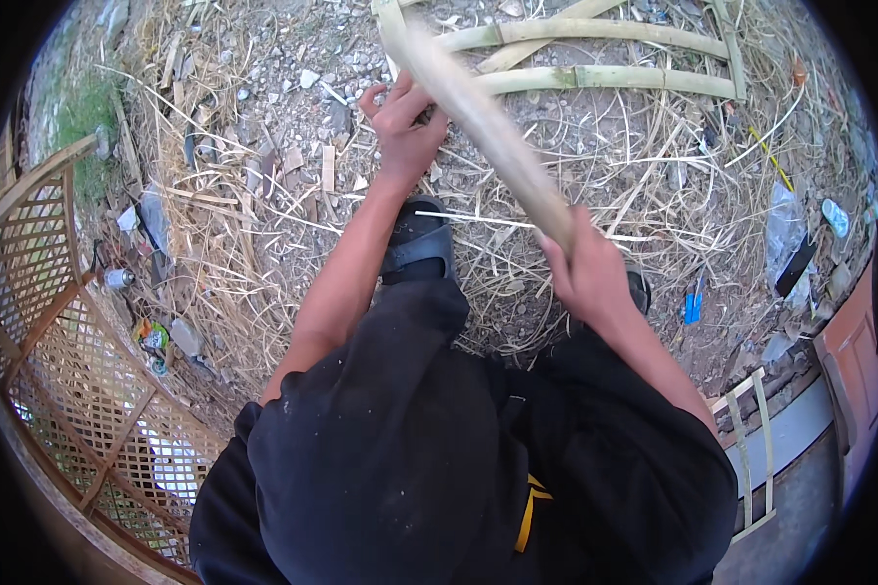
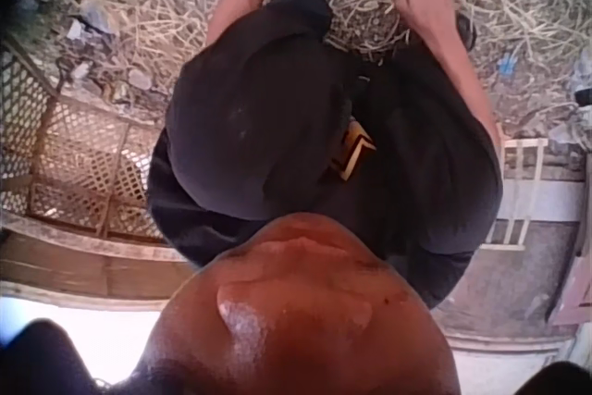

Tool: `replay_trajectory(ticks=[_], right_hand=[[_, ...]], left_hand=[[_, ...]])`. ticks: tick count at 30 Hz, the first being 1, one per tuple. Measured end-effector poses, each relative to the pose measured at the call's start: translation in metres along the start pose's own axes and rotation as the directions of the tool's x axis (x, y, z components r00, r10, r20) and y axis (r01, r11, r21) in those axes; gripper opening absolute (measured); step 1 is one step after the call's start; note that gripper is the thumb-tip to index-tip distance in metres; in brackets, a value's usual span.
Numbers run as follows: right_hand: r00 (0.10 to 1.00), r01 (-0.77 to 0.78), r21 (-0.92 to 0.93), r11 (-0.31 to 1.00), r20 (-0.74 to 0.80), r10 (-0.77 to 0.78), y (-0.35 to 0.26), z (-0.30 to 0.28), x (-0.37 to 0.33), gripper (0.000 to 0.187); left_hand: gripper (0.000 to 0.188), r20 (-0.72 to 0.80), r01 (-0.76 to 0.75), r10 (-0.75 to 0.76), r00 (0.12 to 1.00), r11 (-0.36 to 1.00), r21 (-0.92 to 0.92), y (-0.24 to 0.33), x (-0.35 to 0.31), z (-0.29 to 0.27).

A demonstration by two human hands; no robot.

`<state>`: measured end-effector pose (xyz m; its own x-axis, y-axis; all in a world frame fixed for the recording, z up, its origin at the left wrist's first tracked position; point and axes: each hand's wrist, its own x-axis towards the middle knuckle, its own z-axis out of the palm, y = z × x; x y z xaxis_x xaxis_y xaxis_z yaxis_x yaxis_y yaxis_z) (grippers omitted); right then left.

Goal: The person constructs a bamboo lattice structure outdoors by aligning bamboo strips and securing them with small nails using a thick wooden piece as a hammer.

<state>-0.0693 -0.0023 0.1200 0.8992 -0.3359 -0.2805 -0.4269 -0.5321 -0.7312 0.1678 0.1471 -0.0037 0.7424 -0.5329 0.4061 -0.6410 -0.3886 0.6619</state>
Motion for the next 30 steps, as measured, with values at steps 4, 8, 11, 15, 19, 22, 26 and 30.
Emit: replay_trajectory(ticks=[4,8,11,15,19,22,26,30], right_hand=[[0.979,-0.19,0.006,0.982,0.073,0.189,-0.003,-0.017,0.012,0.041],[0.984,-0.165,0.23,0.959,-0.036,0.177,-0.022,-0.037,0.019,0.039],[0.971,-0.148,0.291,0.945,-0.141,0.196,-0.012,-0.034,0.012,0.04],[0.953,-0.269,0.316,0.91,-0.052,0.3,-0.006,-0.029,0.003,0.039],[0.982,-0.186,0.189,0.964,0.011,0.187,-0.012,-0.026,0.0,0.038],[0.993,-0.12,0.116,0.986,0.023,0.119,-0.01,-0.018,0.0,0.039],[0.994,-0.11,0.129,0.986,0.032,0.106,-0.011,-0.015,0.002,0.04],[0.976,-0.22,0.169,0.961,0.036,0.217,-0.015,-0.022,-0.002,0.037]], left_hand=[[0.011,-0.042,-0.044,0.046,0.998,0.998,0.048,0.004,0.005,0.008],[0.018,-0.003,-0.008,0.008,1.0,0.999,0.032,0.003,0.005,-0.006],[0.023,0.085,0.043,-0.044,0.995,0.999,0.01,0.013,0.01,-0.014],[0.033,0.222,-0.109,0.097,0.97,0.993,0.04,0.005,0.011,-0.025],[0.037,0.215,-0.116,0.105,0.971,0.993,0.035,0.004,0.003,-0.023],[0.041,0.219,-0.162,0.127,0.968,0.975,0.153,0.0,-0.001,-0.018],[0.043,0.216,-0.098,0.071,0.974,0.988,0.115,0.002,0.001,-0.017],[0.037,0.189,-0.126,0.085,0.978,0.968,0.218,0.009,0.007,-0.018]])
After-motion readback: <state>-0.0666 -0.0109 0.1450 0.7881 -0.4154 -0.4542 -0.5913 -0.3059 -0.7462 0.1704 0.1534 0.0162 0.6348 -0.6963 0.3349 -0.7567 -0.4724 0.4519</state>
